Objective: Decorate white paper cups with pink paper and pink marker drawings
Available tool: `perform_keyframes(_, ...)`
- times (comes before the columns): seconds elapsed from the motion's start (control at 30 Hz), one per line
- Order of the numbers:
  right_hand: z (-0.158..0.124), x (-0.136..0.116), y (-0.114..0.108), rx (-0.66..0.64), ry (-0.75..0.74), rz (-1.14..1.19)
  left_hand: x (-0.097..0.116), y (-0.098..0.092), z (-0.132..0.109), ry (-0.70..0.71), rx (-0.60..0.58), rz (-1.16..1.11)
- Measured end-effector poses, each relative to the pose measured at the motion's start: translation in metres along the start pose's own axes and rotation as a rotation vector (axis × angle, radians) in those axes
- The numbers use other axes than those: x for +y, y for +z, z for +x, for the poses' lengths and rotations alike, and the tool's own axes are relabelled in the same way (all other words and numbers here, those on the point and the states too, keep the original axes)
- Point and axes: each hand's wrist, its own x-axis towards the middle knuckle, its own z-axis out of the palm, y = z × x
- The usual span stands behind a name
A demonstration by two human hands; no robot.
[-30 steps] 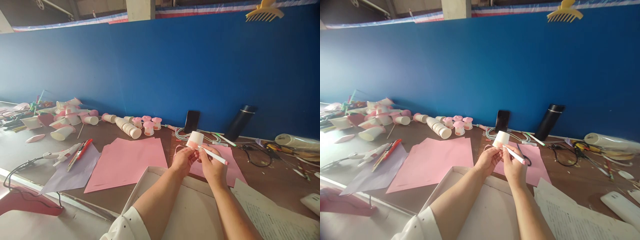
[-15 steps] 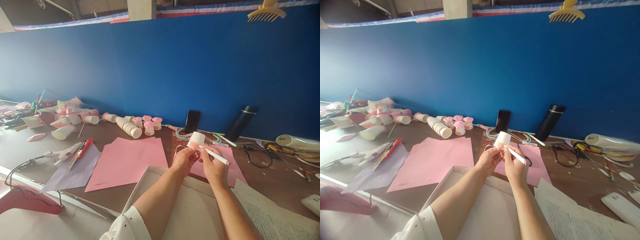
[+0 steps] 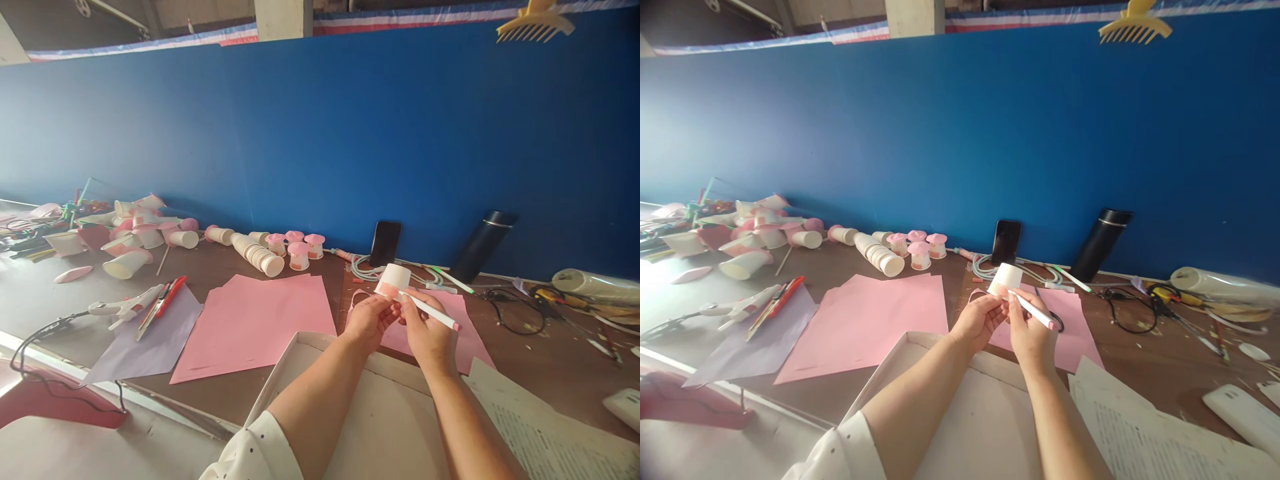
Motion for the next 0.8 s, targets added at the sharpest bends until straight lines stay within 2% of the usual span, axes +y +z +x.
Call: perform_keyframes(0.8,-0.0037,-0.0070,-0.0011,-0.059,0.019,-0.113,0.0006,-0.0005,0.0005,0.024,0.013,-0.015)
